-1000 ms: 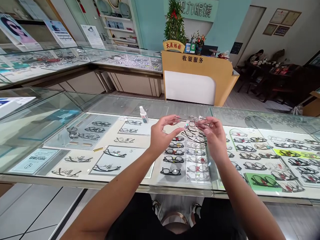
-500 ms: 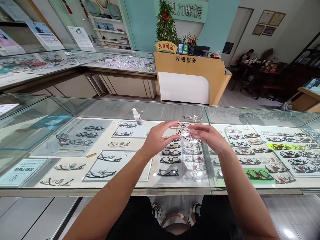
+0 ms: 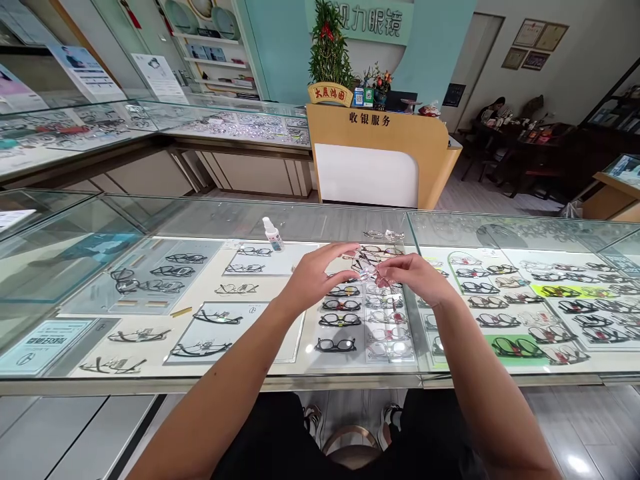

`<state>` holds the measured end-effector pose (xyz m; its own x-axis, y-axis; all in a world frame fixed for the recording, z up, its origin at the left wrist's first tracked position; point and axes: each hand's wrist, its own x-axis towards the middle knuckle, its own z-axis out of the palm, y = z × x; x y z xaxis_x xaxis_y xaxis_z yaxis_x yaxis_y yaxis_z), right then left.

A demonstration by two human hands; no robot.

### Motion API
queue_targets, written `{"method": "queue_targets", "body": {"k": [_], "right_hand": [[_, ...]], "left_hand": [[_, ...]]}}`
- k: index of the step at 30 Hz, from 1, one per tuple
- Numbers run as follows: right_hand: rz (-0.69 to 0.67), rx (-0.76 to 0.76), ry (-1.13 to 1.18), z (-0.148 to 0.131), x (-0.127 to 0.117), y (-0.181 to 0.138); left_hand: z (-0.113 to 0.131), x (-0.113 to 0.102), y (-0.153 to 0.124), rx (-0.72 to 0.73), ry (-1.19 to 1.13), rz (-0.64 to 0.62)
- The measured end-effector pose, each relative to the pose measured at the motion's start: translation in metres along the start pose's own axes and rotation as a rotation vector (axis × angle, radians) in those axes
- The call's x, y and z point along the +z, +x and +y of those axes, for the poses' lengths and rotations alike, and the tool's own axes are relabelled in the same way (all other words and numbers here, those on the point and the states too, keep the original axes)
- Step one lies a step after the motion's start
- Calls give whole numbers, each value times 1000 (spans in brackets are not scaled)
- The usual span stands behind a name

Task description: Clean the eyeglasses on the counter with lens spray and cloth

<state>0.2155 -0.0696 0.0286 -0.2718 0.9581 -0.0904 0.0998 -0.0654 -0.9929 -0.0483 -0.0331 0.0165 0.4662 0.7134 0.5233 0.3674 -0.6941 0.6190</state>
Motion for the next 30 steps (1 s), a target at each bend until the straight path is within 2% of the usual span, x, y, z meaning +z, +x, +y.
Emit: {"method": "queue_targets", "body": {"k": [4,7,10,12,14,16,17,21,25,27,30], "right_hand": [[-23,-8,22,1,-1,1],[-51,34,143,3,-1,4],[-136,89,266,5,3,6],[-140,101,324,4,6,8],[-70,64,339,4,11,9],[32,-8,299,5,15,10],[79,-44,267,6,18,10],[199,-130,202,9,26,12],[220,-177,187,10,30,14],[271,-194,174,10,25,17],[487,-190,255,12,4,23]], "left_hand": [[-1,-2,1,-28,-25,-5],[-3,-3,2,-37,-39,-4],[-3,-3,2,-32,-43,-15],[-4,-1,2,-11,-24,20],[-4,2,2,-16,5,138],[-3,7,3,-73,-8,259],[-2,10,2,-117,-43,282],[4,25,1,-278,-259,160],[6,39,3,-302,-353,157],[7,37,11,-285,-335,154],[11,24,36,-260,-200,90]]}}
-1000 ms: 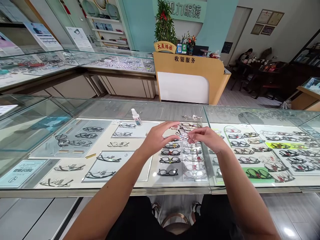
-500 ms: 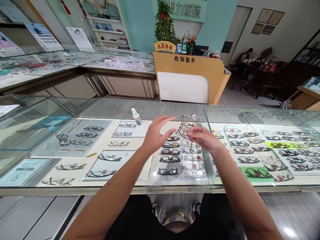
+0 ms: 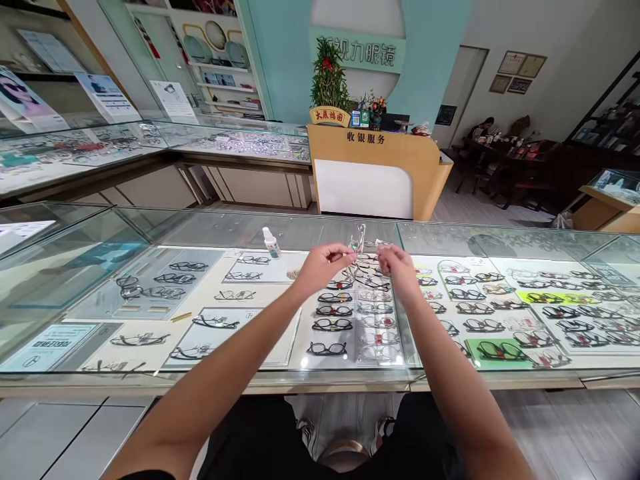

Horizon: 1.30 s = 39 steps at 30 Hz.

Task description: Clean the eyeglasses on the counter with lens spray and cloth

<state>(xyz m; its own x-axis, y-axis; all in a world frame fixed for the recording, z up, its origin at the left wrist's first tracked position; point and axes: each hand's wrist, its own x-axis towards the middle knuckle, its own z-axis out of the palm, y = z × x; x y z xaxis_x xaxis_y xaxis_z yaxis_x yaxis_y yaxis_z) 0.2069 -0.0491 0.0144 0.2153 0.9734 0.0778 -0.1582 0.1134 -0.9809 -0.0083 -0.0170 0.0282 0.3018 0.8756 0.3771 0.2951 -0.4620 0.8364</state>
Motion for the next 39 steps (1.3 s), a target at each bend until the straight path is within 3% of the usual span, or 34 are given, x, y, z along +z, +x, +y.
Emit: {"method": "queue_targets", "body": {"k": [3,6,8,12,16,20,39], "right_hand": [[232,-28,63,0,-25,22],[354,-81,55,5,-46,38],[394,-114,33,10,-53,44],[406,-189,-31,21,-53,48],[400,-215,-81,26,-51,50],[402,-214,-82,29,-51,53],[383,-213,-77,28,-45,53]], "left_hand": [[18,-10,40,97,260,-126],[27,-8,86,215,575,-339],[24,2,112,245,758,-482],[4,32,140,235,978,-599],[-18,57,147,214,1001,-630],[-34,68,151,197,1012,-636],[-50,81,161,137,1006,-735]]}}
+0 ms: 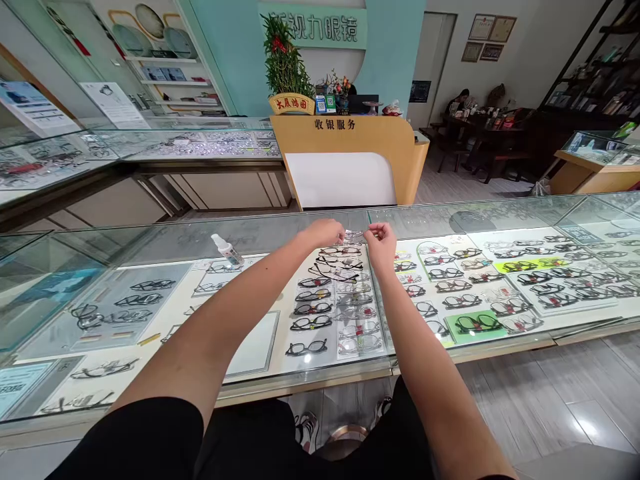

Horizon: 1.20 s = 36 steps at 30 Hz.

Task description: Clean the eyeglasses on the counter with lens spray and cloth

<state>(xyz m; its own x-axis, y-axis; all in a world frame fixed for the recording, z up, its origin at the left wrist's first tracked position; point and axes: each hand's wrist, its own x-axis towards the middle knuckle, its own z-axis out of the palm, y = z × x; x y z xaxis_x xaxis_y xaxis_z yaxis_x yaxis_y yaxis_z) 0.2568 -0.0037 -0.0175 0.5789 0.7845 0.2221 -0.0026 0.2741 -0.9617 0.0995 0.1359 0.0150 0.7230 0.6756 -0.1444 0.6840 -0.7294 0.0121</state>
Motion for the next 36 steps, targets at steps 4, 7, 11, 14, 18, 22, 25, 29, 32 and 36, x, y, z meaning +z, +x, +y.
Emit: {"method": "queue_targets", "body": {"k": [4,7,11,14,18,22,25,29,32,36], "right_hand": [[0,-9,-25,-1,1,-2],[-4,1,-39,0,1,-1],[-27,9,-29,0,2,-1],[-35,-12,-31,-2,2,-3],[-29,-21,-17,-6,3,-6],[-14,-27,-16,-8,4,-7],[-22,-44,-27,-10,6,-8],[-52,-38,-38,-12,7,-10],[-61,-28,-50,-13,7,-11],[-83,-35,-48,-12,8,-12]], "left_hand": [[3,1,-1,-21,12,-4],[5,0,-2,-27,25,3],[7,-3,-1,-47,34,51],[5,-4,6,-95,37,98],[3,-1,20,-129,22,114],[1,2,30,-144,-17,118],[0,1,33,-169,-64,151],[-4,-6,32,-228,-163,245],[-8,-13,26,-281,-276,342],[-12,-20,3,-319,-504,441]]}}
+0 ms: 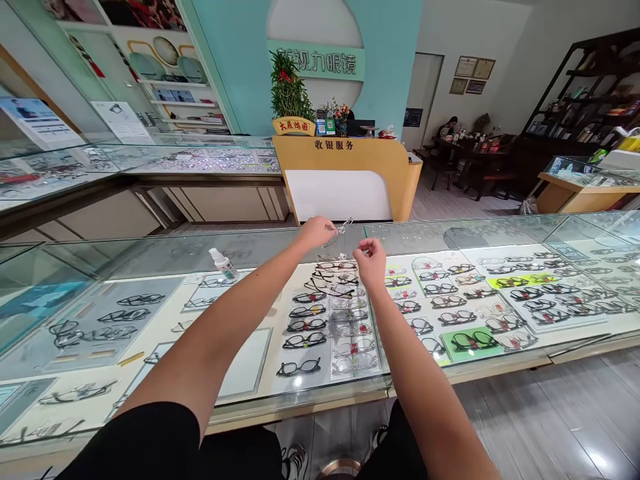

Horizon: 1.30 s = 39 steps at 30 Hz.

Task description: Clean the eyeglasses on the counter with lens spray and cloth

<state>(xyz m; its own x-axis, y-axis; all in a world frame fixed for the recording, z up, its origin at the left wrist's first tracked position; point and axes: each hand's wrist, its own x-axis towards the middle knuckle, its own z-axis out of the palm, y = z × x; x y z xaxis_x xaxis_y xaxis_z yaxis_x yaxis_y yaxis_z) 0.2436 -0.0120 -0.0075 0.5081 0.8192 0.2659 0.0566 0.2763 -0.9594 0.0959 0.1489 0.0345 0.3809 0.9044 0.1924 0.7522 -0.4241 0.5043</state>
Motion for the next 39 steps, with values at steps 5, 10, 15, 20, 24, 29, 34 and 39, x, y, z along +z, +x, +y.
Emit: {"method": "queue_targets", "body": {"k": [5,10,15,20,24,29,34,39], "right_hand": [[-78,-3,24,1,4,-4],[-224,-14,40,-3,16,-25],[-428,-53,1,-10,29,-57],[-498,-123,-116,-16,33,-76],[-500,-170,-260,-22,34,-82],[-539,-150,-226,-22,35,-84],[-511,-71,-212,-18,33,-84],[-379,-35,-263,-17,29,-81]], "left_hand": [[-11,-21,-65,-59,-288,35],[-26,-32,-153,-177,-719,119],[-36,-24,-198,-143,-923,200],[-39,-13,-207,-108,-1037,161],[-37,-13,-211,-87,-1103,109],[-39,-15,-213,-86,-1080,83],[-42,-13,-212,-51,-1046,77],[-45,-14,-209,-1,-984,115]]}}
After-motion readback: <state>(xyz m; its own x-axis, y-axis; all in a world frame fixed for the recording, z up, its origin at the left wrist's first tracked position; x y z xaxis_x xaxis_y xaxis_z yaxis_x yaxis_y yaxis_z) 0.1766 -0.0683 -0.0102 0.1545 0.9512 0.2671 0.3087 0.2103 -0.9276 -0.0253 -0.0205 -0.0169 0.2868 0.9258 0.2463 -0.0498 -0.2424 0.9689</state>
